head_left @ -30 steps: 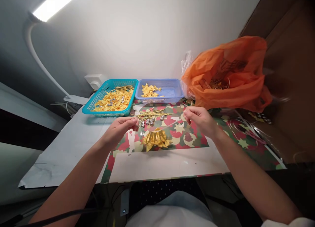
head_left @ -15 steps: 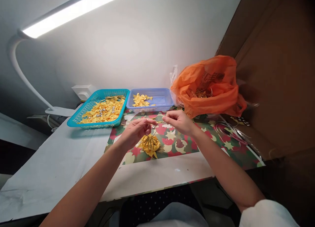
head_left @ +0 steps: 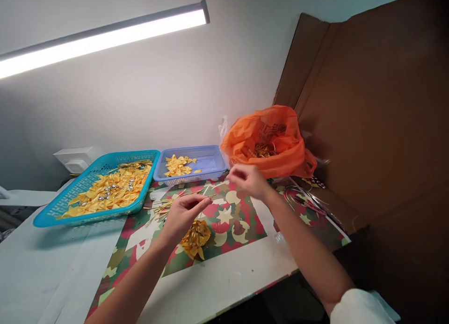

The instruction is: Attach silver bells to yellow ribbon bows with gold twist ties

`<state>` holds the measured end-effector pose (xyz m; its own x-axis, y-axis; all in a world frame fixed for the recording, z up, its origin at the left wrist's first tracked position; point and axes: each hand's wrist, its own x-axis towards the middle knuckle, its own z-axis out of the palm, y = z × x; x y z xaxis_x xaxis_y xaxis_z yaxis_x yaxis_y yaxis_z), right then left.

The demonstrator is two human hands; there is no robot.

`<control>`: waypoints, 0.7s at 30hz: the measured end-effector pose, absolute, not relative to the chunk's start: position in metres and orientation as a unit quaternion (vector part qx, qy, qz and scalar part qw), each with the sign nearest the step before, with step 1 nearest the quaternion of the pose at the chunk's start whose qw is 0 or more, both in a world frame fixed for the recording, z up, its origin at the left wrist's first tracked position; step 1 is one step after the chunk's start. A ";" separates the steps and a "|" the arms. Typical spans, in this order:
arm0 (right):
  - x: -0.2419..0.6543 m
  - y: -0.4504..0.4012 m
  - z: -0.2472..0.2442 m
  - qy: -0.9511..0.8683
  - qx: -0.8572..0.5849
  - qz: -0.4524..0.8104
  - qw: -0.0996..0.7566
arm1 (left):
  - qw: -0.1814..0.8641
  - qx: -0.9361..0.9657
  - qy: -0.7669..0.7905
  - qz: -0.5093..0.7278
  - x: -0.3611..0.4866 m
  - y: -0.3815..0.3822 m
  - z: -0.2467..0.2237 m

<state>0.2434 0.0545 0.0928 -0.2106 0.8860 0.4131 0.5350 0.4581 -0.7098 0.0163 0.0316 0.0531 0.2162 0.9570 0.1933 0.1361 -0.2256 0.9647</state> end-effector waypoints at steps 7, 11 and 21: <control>0.327 0.129 0.115 -0.573 -0.769 0.010 0.281 | 0.329 0.616 0.440 0.564 0.003 0.018 0.039; 0.338 0.143 0.101 -0.540 -0.811 0.014 0.224 | 0.306 0.614 0.445 0.576 -0.002 0.017 0.033; 0.344 0.139 0.121 -0.582 -0.787 -0.076 0.190 | 0.296 0.592 0.445 0.603 -0.003 0.017 0.027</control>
